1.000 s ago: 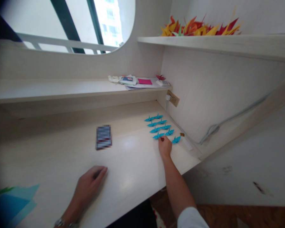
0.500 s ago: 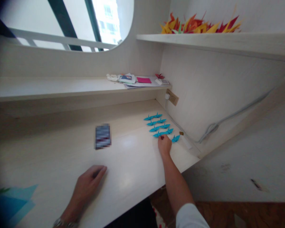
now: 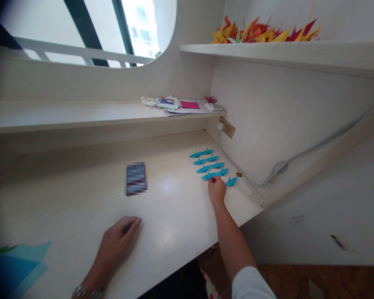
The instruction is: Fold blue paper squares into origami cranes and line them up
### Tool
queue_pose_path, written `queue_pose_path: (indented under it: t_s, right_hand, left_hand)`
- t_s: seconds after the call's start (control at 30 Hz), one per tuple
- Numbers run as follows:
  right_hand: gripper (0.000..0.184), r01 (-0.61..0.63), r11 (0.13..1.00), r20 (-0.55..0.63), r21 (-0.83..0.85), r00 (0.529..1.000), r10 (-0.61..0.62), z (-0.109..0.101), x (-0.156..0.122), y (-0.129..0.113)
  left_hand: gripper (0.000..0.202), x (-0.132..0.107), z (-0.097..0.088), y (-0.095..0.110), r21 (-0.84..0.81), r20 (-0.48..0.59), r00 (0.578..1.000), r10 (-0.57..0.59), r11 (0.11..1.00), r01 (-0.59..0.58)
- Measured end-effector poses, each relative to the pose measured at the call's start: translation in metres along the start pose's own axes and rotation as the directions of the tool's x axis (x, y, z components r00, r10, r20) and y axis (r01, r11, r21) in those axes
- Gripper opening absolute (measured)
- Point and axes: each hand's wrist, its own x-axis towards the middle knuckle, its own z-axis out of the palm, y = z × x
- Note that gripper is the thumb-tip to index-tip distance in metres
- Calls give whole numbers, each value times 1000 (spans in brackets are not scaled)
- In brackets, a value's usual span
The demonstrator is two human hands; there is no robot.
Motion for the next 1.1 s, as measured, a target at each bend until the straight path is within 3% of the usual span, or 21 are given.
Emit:
queue_pose_path:
  t_s: [0.67,0.83,0.9,0.97,1.03,1.1]
  right_hand:
    - [26,-37,998,8,55,999,37,-2,-2,3]
    - [34,-67,989,-8,130,998,69,-13,-25,-2]
    - [32,-39,981,49,190,998,30,-14,-45,-11]
    - [30,31,973,183,229,980,-75,-11,-70,-26]
    - [28,123,959,307,255,930,-201,-5,-93,-45]
    - [27,224,932,408,285,851,-330,3,-113,-67]
  left_hand:
    - [32,-1,0,1,-15,-4,1000,-15,1000,15]
    - [30,0,-2,2,-28,-17,1000,-3,1000,2]
    - [30,-2,-3,2,-38,13,1000,0,999,1]
    - [29,-7,-5,3,-52,41,999,0,999,2]
    - [28,-17,-9,5,-73,38,999,-18,997,20]
    - [26,-32,-13,6,-100,2,999,-54,994,54]
